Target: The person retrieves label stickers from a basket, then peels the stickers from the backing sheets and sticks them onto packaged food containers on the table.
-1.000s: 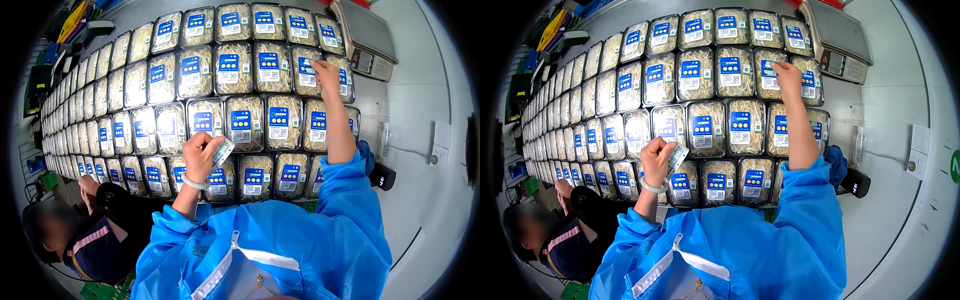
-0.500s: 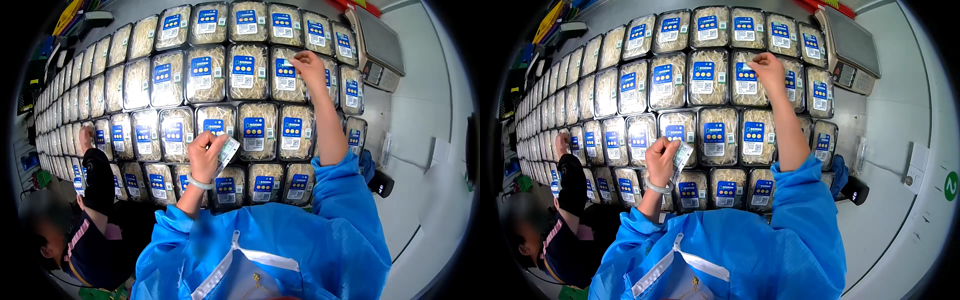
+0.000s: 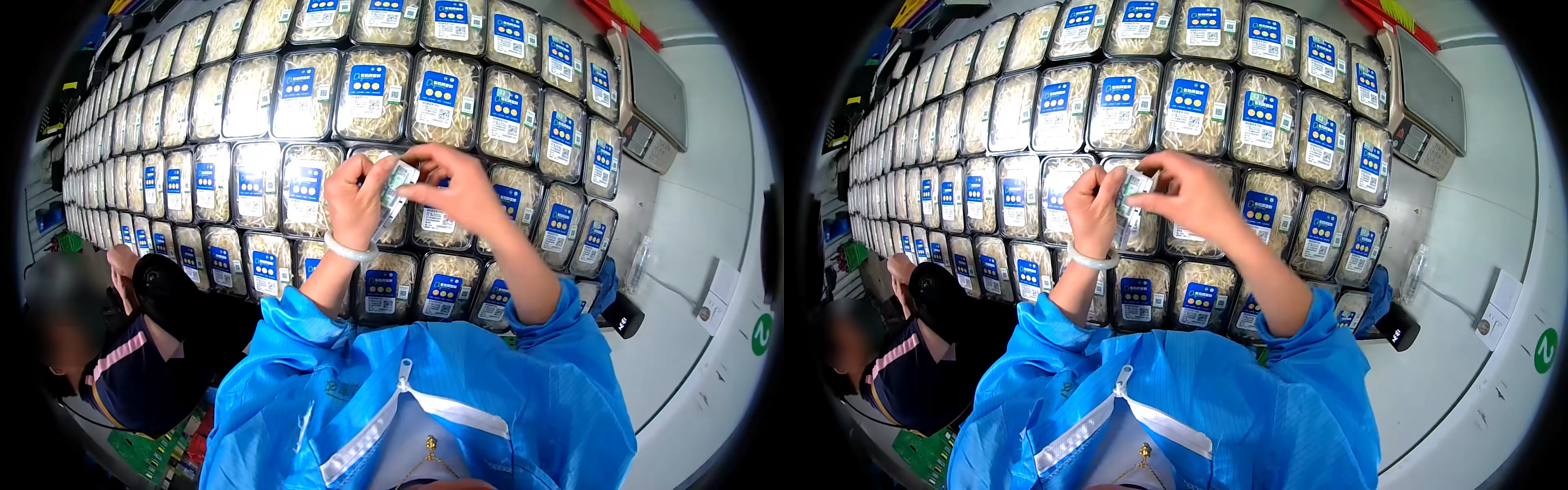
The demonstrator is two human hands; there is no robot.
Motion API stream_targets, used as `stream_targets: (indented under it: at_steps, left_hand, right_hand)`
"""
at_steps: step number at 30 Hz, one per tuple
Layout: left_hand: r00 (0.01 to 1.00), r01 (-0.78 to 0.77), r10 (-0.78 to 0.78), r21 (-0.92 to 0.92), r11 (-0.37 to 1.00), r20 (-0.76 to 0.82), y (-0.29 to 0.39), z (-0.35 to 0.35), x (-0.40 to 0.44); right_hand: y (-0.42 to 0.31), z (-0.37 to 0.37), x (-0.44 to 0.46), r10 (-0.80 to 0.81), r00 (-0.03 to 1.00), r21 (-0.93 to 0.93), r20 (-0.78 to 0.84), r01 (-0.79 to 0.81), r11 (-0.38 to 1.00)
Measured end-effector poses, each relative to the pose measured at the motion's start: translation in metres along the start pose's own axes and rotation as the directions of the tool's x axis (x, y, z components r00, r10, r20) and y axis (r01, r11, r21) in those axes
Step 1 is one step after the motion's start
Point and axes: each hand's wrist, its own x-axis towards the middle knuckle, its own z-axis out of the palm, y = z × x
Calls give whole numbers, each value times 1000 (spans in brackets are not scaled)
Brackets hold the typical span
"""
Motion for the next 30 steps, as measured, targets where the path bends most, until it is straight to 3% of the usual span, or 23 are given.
stream_targets:
  at_steps: [1, 2, 6, 9, 10, 13, 14, 18, 21, 29, 30]
  left_hand:
    - [1000, -8, 9, -11, 1000, 13, 1, 1, 0]
    - [997, -40, 38, 33, 999, 74, 1, -2, -1]
    - [963, 93, -45, -170, 981, 267, 6, -11, -4]
    - [947, 55, -39, -42, 998, 318, 7, -21, -11]
    - [949, 42, -43, 10, 999, 311, 8, -24, -12]
    - [956, -10, -29, 130, 991, 293, 11, -30, -10]
    - [956, -32, -12, 148, 988, 291, 10, -31, -9]
    - [961, -83, 33, 171, 982, 276, 4, -31, -9]
    - [961, -111, 48, 223, 968, 273, 1, -35, -6]
    - [967, -117, 42, 293, 949, 250, -15, -45, 0]
    - [974, -99, 46, 235, 967, 221, -19, -44, 0]
  right_hand:
    - [1, 10, -7, -1, 1000, -19, 5, 2, 1000]
    - [-2, 20, -11, 33, 995, 32, -91, -30, 999]
    - [4, 23, -18, 90, 994, 47, -69, -86, 995]
    - [-1, 18, -19, 216, 974, 26, 60, -218, 976]
    - [-3, 15, -18, 245, 963, -6, 117, -246, 969]
    - [-9, 16, -13, 10, 995, -7, -99, -11, 1000]
    - [-14, 12, -11, 4, 994, 36, -109, 0, 999]
    - [-26, -1, 2, -83, 996, -150, 37, 88, 985]
    - [-26, -3, 7, -28, 994, -176, 110, 47, 983]
    - [-12, -1, 24, 24, 993, -203, 117, 0, 979]
    - [-13, -11, 31, 107, 994, -235, 4, -103, 967]
